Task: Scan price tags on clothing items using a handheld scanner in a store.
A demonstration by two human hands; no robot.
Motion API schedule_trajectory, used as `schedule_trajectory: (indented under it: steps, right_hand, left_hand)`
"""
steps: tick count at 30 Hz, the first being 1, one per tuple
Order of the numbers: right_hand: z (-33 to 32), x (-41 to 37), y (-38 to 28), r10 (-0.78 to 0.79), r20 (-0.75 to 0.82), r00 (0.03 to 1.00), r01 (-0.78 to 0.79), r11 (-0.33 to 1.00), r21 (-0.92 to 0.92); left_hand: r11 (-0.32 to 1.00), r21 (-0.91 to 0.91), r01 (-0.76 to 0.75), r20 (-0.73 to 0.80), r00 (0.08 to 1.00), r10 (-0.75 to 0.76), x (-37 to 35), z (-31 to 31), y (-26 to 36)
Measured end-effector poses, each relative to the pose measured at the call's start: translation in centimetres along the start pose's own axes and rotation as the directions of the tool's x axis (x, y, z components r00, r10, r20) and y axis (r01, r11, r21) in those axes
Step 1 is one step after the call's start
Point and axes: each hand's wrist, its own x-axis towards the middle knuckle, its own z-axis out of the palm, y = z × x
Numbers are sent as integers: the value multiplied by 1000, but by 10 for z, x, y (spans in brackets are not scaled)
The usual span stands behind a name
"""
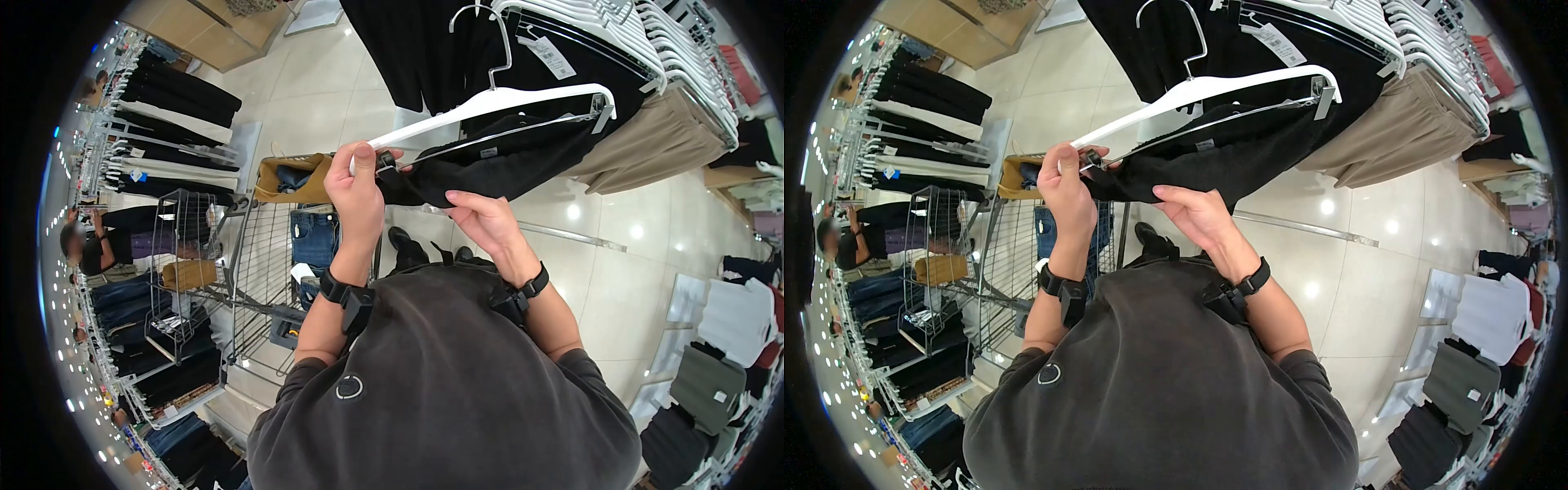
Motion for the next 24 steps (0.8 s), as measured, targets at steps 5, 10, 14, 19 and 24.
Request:
schedule_trajectory:
  steps: [5, 10, 14, 19, 24]
  right_hand:
    - [-7, 0, 6, 2, -6, 1000, -1, 998, 56]
    - [-19, -4, 8, -6, 63, 998, 2, 998, 61]
    - [-6, -6, 5, -5, -23, 1000, 6, 999, 40]
    - [-33, -3, 16, -5, 120, 993, 7, 1000, -20]
    - [-15, -7, 6, 7, 113, 994, -10, 1000, 24]
  left_hand:
    - [1000, -17, 11, 2, 1000, -11, -2, 1, 0]
    - [1000, -5, 5, 1, 1000, -5, -4, 0, -3]
    - [1000, 0, 9, 4, 1000, -9, -6, -1, -2]
    - [1000, -27, 13, 3, 1000, -13, -9, -1, 1]
    - [997, 41, -62, 24, 998, 61, -12, -2, 10]
